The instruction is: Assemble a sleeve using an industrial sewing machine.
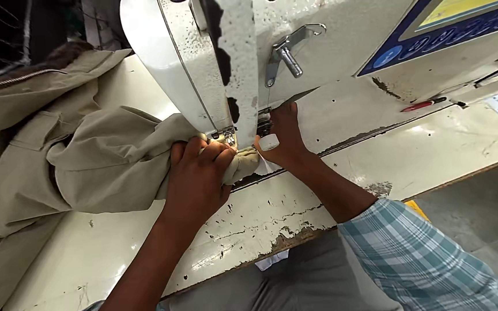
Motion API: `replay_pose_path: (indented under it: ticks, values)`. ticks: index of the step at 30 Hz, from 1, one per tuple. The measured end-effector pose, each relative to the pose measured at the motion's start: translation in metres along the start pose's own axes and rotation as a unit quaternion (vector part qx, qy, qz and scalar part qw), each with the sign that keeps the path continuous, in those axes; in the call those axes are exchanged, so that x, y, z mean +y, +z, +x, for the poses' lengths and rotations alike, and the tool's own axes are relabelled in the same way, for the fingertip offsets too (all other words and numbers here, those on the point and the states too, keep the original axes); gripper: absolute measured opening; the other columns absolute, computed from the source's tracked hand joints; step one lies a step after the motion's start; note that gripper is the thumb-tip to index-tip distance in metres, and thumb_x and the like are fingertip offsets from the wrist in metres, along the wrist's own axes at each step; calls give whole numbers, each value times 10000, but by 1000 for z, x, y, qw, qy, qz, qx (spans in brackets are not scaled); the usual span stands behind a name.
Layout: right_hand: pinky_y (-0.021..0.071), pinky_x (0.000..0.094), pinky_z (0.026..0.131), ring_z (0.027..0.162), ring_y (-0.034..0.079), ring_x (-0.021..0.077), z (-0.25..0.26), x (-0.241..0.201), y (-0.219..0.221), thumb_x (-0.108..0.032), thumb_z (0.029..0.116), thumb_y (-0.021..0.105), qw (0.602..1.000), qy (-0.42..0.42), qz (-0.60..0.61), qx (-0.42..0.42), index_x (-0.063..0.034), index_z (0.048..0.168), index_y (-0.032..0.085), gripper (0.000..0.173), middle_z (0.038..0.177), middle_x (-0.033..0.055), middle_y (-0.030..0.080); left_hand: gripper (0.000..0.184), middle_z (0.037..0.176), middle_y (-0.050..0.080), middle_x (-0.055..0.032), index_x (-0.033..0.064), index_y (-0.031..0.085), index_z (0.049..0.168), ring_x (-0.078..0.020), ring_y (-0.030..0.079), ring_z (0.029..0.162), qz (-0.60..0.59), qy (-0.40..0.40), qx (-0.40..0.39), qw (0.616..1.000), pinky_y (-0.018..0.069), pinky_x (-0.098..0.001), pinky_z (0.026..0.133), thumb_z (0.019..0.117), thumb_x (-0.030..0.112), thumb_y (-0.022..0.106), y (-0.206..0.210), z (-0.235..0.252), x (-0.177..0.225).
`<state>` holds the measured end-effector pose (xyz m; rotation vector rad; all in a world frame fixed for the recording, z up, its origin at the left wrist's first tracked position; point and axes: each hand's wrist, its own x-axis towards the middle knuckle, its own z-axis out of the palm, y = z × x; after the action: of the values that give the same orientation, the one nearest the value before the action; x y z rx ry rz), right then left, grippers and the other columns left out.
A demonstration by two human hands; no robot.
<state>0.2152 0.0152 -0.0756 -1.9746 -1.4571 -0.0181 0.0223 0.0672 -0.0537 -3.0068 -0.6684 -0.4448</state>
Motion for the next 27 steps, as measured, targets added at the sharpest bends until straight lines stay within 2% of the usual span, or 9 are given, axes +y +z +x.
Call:
replay_pose_path:
  ticks: [3, 5, 7, 10, 15, 22, 27]
  values:
    - [371, 535, 780, 963, 589, 370, 1, 8, -1, -271, 929, 568, 1000, -15, 18, -7, -31, 903, 691, 271, 914, 150, 670, 378, 1133, 730, -44, 160, 781, 1127, -327, 620, 1046, 8, -7, 11, 1000, 417, -551, 853, 766, 252, 718, 3, -2, 3]
    - [361, 537, 787, 968, 582, 369, 1, 9, -4, -350, 909, 622, 999, -22, 39, -19, -25, 895, 694, 333, 911, 154, 666, 364, 1148, 736, -40, 152, 787, 1116, -330, 624, 1039, 10, 0, 35, 999, 412, -547, 845, 771, 231, 704, 6, -6, 4]
    - [364, 559, 792, 971, 583, 393, 1, 8, -6, -322, 861, 699, 998, -22, 62, -24, -2, 902, 702, 323, 921, 176, 675, 369, 1183, 739, -27, 158, 792, 1132, -326, 620, 1054, 10, 8, 48, 999, 399, -533, 850, 785, 225, 686, 9, -10, 3]
    - [362, 558, 803, 982, 579, 387, 1, 3, -6, -275, 843, 706, 998, -3, 53, -36, -6, 903, 700, 276, 904, 167, 671, 371, 1207, 738, -9, 152, 786, 1134, -324, 616, 1068, 17, 3, 34, 999, 394, -528, 863, 777, 195, 695, 7, -11, 6]
    - [363, 543, 841, 1017, 581, 371, -2, -7, -2, -253, 854, 696, 999, 8, 15, -34, -29, 906, 689, 230, 909, 155, 665, 305, 1098, 744, -30, 126, 768, 1038, -324, 633, 1019, 27, -32, 16, 999, 422, -531, 853, 750, 190, 694, 2, -6, 14]
    - [364, 552, 829, 1041, 579, 390, -2, -8, 0, -245, 851, 706, 1000, 3, 12, -22, -25, 946, 702, 240, 957, 166, 677, 311, 1139, 731, -49, 126, 769, 1071, -333, 621, 1037, 16, -42, 20, 999, 414, -539, 836, 777, 190, 690, 2, -9, 16]
    - [383, 564, 851, 1072, 586, 406, -1, -7, 5, -268, 864, 696, 1000, 2, -8, -19, -20, 931, 704, 258, 957, 181, 683, 340, 1122, 736, -42, 126, 767, 1061, -321, 631, 1027, 27, -44, 25, 998, 421, -534, 835, 727, 181, 732, 3, -6, 14]
